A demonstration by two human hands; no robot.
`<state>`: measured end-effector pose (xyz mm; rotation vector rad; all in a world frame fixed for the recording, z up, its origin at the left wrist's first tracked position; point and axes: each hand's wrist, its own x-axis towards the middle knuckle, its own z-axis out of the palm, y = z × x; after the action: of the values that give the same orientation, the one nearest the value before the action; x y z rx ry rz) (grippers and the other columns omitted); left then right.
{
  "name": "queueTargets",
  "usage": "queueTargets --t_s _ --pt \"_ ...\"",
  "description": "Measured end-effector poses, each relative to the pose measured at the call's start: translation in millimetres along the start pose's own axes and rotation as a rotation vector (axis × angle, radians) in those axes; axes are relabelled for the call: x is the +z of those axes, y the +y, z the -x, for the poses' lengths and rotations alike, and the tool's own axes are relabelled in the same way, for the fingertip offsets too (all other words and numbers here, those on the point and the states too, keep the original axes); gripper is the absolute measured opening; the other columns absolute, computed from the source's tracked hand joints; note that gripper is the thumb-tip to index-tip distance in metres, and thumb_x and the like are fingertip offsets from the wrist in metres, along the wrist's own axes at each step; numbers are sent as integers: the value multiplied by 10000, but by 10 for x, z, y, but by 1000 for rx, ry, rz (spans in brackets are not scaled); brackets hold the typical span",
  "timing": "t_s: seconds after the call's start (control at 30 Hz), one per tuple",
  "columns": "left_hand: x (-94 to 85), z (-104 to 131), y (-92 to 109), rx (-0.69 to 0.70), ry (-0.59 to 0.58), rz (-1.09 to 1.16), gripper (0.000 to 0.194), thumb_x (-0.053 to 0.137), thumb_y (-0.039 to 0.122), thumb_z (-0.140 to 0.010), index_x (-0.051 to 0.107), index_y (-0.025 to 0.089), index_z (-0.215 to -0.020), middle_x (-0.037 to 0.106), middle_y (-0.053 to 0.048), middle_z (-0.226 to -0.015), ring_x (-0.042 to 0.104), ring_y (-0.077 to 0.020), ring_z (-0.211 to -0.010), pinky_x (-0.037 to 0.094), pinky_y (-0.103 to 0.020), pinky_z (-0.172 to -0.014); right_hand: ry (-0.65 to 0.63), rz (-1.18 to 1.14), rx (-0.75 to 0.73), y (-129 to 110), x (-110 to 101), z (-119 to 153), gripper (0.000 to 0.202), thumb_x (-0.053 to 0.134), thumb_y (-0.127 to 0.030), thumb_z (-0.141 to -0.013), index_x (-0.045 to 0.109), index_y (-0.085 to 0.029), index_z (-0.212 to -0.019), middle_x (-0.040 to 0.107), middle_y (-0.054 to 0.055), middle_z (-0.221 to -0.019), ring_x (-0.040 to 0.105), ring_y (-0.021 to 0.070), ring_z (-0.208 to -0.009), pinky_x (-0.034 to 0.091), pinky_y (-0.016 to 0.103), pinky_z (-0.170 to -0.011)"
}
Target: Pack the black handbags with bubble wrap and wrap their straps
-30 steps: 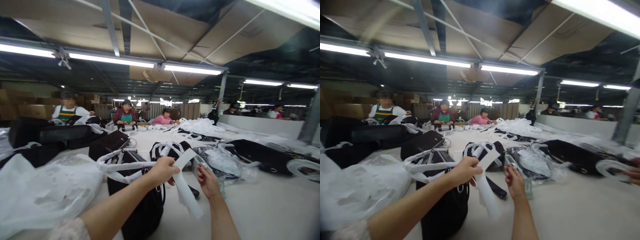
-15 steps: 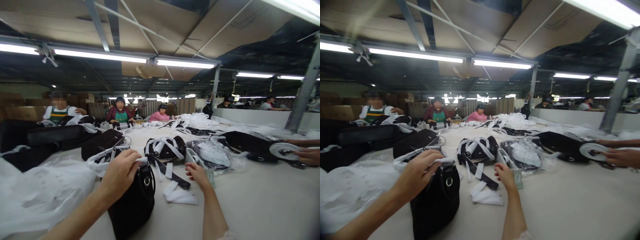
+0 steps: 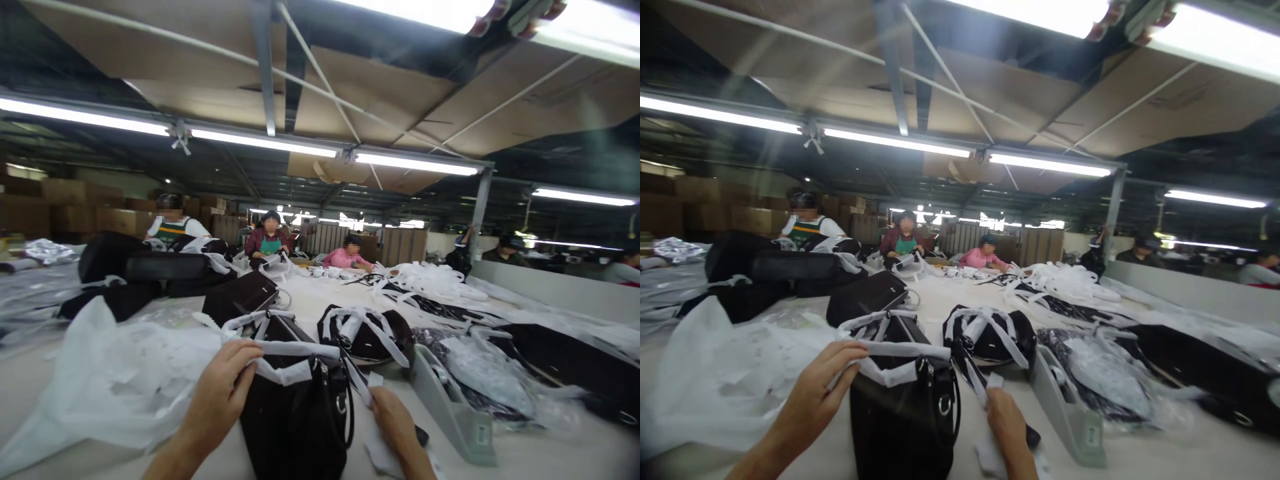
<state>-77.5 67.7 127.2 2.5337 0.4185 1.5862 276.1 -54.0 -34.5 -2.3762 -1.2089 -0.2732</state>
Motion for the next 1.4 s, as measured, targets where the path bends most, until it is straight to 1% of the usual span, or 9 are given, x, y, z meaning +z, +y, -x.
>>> queueTargets --t_s 0.2,0.37,0.57,0.67,0.77,0.87,1.0,1.2,1.4 --pt "-77 -58 38 -19 -14 88 200 472 206 -958 670 235 -961 702 -53 -983 657 -180 -939 535 -280 -857 5 47 -9 38 2 2 255 580 -170 -812 697 -252 -1024 709 82 -1139 651 274 -1063 475 329 -887" --pt "-97 -101 196 65 -133 148 217 450 188 -966 655 244 -920 702 -28 -900 658 -166 -860 538 -257 -782 56 -35 56 14 -46 -55 259 414 -186 -878 668 -223 -842 729 95 -863 696 279 -847 488 336 -726" --pt "55 -83 307 126 -252 124 201 443 166 -935 627 249 -944 685 -60 -930 636 -200 -874 537 -311 -753 130 -308 102 28 -121 -156 385 261 -299 -918 633 -230 -989 723 25 -690 723 206 -688 527 259 -615" --pt "182 -69 429 226 -309 189 177 447 170 -921 605 249 -914 678 -53 -908 622 -190 -829 522 -300 -699 127 -379 111 70 -97 -159 406 233 -263 -880 635 -221 -915 740 31 -755 738 194 -711 527 230 -523" --pt "326 -60 509 269 -297 184 202 408 160 -937 593 235 -904 678 -50 -925 614 -187 -831 519 -300 -707 135 -345 77 155 -70 -135 396 291 -194 -827 673 -185 -933 752 91 -952 734 227 -894 578 299 -745" --pt "480 -30 483 316 -232 9 325 381 71 -903 621 237 -1046 676 -72 -1110 602 -230 -1014 529 -362 -862 142 -280 2 218 -20 -96 513 391 -99 -719 688 -153 -1133 673 123 -1247 605 251 -1203 423 374 -1080" --pt "651 -31 410 480 -263 -242 620 402 -29 -806 533 275 -1331 543 -94 -1412 488 -291 -1273 485 -470 -1008 74 -235 -83 210 122 -62 721 443 -9 -605 654 -199 -1268 580 79 -1396 497 235 -1324 343 359 -1142" --pt "657 -552 587 516 -626 -288 755 424 -83 -699 493 260 -1368 444 -80 -1517 588 -261 -1143 529 -418 -945 -6 -225 -102 252 213 -96 635 448 7 -660 707 -249 -1179 644 55 -1318 556 275 -1233 401 401 -1058" --pt "771 -1233 761 555 -1146 -251 742 702 93 -687 480 235 -1381 657 -98 -1224 654 -289 -1031 537 -355 -845 -46 -336 -150 342 78 -92 583 468 -35 -626 727 -202 -1122 684 70 -1249 592 239 -1178 404 338 -1053"
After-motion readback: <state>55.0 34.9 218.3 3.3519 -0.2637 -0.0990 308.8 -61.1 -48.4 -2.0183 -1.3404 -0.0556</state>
